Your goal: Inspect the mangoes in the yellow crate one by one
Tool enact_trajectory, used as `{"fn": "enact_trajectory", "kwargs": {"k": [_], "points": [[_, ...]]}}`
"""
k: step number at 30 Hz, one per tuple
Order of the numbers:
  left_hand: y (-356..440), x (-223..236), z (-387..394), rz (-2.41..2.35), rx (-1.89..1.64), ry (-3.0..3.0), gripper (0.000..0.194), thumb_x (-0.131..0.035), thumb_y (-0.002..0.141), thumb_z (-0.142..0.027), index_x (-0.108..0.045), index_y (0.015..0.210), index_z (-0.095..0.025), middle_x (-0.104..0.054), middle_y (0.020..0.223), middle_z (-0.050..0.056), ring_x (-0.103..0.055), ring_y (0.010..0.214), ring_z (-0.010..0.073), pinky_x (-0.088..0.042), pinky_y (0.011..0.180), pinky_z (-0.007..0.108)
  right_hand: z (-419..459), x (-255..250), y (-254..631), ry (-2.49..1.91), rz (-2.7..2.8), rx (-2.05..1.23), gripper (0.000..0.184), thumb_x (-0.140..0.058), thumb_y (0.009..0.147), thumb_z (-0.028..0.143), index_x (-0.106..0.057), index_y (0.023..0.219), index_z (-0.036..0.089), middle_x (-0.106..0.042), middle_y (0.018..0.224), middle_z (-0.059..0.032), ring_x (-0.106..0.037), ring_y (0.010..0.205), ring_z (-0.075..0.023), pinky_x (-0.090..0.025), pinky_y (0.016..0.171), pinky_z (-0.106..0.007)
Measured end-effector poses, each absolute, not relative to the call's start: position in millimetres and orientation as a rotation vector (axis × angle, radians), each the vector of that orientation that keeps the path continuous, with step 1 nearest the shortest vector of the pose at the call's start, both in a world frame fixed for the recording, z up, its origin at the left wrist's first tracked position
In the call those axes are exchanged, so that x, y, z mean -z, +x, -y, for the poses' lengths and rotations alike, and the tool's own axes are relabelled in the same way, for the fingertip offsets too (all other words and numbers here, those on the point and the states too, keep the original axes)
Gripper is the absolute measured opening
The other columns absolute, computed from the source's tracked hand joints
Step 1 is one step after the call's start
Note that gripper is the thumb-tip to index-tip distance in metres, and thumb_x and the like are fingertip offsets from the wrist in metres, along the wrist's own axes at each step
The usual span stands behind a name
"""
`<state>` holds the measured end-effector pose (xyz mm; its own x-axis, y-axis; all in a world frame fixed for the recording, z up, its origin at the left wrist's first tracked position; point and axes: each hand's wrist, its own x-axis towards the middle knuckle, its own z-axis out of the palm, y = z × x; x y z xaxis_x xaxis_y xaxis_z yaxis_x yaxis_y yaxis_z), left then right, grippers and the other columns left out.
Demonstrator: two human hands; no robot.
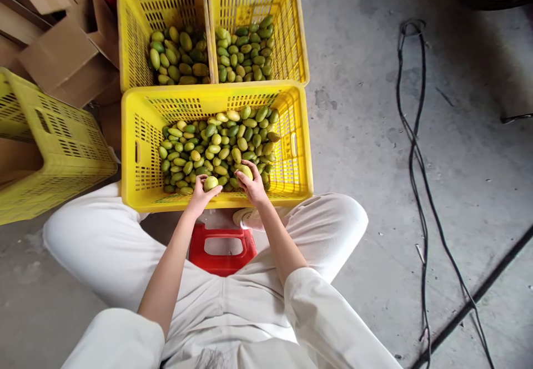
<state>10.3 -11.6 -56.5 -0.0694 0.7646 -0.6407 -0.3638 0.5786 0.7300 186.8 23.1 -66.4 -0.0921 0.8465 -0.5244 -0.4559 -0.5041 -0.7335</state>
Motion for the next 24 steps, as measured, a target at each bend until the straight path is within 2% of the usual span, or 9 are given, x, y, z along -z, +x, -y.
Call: {"fn": "enact_trajectory", "kwargs": {"k": [2, 4, 6, 8, 10, 12, 15, 19, 24], "points": [[13, 56, 14, -1.387, -0.957, 0.450, 0.062, -0.088, 0.057, -0.023, -0.040, 0.096, -0.024, -0.058, 0.082, -0.005, -0.060, 0.057, 0.0092, -0.049, 0.056, 0.023, -23, 65, 187, -1.210, 0.513, -1.757, 0.044, -0.082, 0.067, 0.037, -0.060, 0.105, 0.028, -0.057, 0.074, 0.0064, -0.039, 0.052, -0.0054, -0.027, 0.046, -0.019], [15, 54, 15, -1.370, -0.976, 0.473, 0.061, -0.087, 0.060, -0.027, -0.039, 0.099, -0.024, -0.060, 0.083, -0.004, -0.059, 0.055, 0.0093, -0.045, 0.051, 0.023, -23, 63, 187, -1.202, 0.522, -1.772, 0.040, -0.082, 0.068, 0.037, -0.061, 0.101, 0.028, -0.054, 0.071, 0.0069, -0.037, 0.049, -0.0051, -0.024, 0.044, -0.019], [15, 50, 14, -1.326, -0.990, 0.471, 0.059, -0.084, 0.066, -0.031, -0.041, 0.106, -0.024, -0.063, 0.084, -0.002, -0.057, 0.053, 0.0087, -0.041, 0.048, 0.022, -24, 62, 188, -1.199, 0.507, -1.786, 0.040, -0.082, 0.067, 0.036, -0.061, 0.101, 0.029, -0.056, 0.076, 0.0057, -0.045, 0.054, -0.0068, -0.028, 0.045, -0.019], [14, 48, 13, -1.292, -0.982, 0.470, 0.054, -0.081, 0.070, -0.033, -0.047, 0.112, -0.022, -0.062, 0.081, -0.002, -0.053, 0.051, 0.0073, -0.037, 0.046, 0.020, -25, 62, 189, -1.189, 0.496, -1.798, 0.038, -0.079, 0.069, 0.037, -0.063, 0.102, 0.028, -0.062, 0.088, 0.0030, -0.053, 0.063, -0.0091, -0.037, 0.050, -0.020], [12, 47, 11, -1.254, -1.001, 0.458, 0.045, -0.078, 0.074, -0.036, -0.053, 0.109, -0.020, -0.060, 0.076, -0.002, -0.050, 0.049, 0.0061, -0.034, 0.045, 0.020, -26, 65, 191, -1.161, 0.497, -1.822, 0.034, -0.073, 0.071, 0.039, -0.066, 0.102, 0.026, -0.066, 0.100, -0.0004, -0.059, 0.072, -0.0119, -0.046, 0.059, -0.022], [9, 48, 9, -1.194, -1.043, 0.400, 0.039, -0.072, 0.077, -0.041, -0.054, 0.103, -0.020, -0.060, 0.075, -0.002, -0.050, 0.048, 0.0071, -0.034, 0.045, 0.021, -26, 68, 192, -1.134, 0.502, -1.862, 0.035, -0.068, 0.073, 0.040, -0.068, 0.104, 0.024, -0.067, 0.107, -0.0032, -0.062, 0.080, -0.0152, -0.050, 0.066, -0.025], [6, 53, 9, -1.138, -1.044, 0.295, 0.040, -0.068, 0.078, -0.047, -0.049, 0.103, -0.022, -0.063, 0.078, 0.000, -0.060, 0.053, 0.0128, -0.041, 0.047, 0.024, -26, 72, 192, -1.129, 0.516, -1.886, 0.048, -0.070, 0.071, 0.037, -0.065, 0.118, 0.028, -0.067, 0.109, -0.0030, -0.063, 0.087, -0.0176, -0.052, 0.071, -0.028], [6, 57, 10, -1.198, -1.033, 0.275, 0.052, -0.079, 0.071, -0.043, -0.041, 0.102, -0.024, -0.063, 0.085, -0.002, -0.066, 0.060, 0.0138, -0.047, 0.052, 0.024, -24, 72, 192, -1.182, 0.571, -1.850, 0.061, -0.081, 0.065, 0.035, -0.065, 0.123, 0.027, -0.066, 0.099, -0.0006, -0.060, 0.084, -0.0144, -0.050, 0.074, -0.026], [7, 52, 11, -1.182, -1.078, 0.304, 0.061, -0.086, 0.063, -0.043, -0.038, 0.094, -0.025, -0.065, 0.079, -0.004, -0.058, 0.048, 0.0100, -0.038, 0.045, 0.021, -24, 72, 191, -1.238, 0.515, -1.901, 0.049, -0.085, 0.057, 0.030, -0.065, 0.101, 0.023, -0.059, 0.077, 0.0040, -0.058, 0.073, -0.0121, -0.050, 0.067, -0.025]]}}
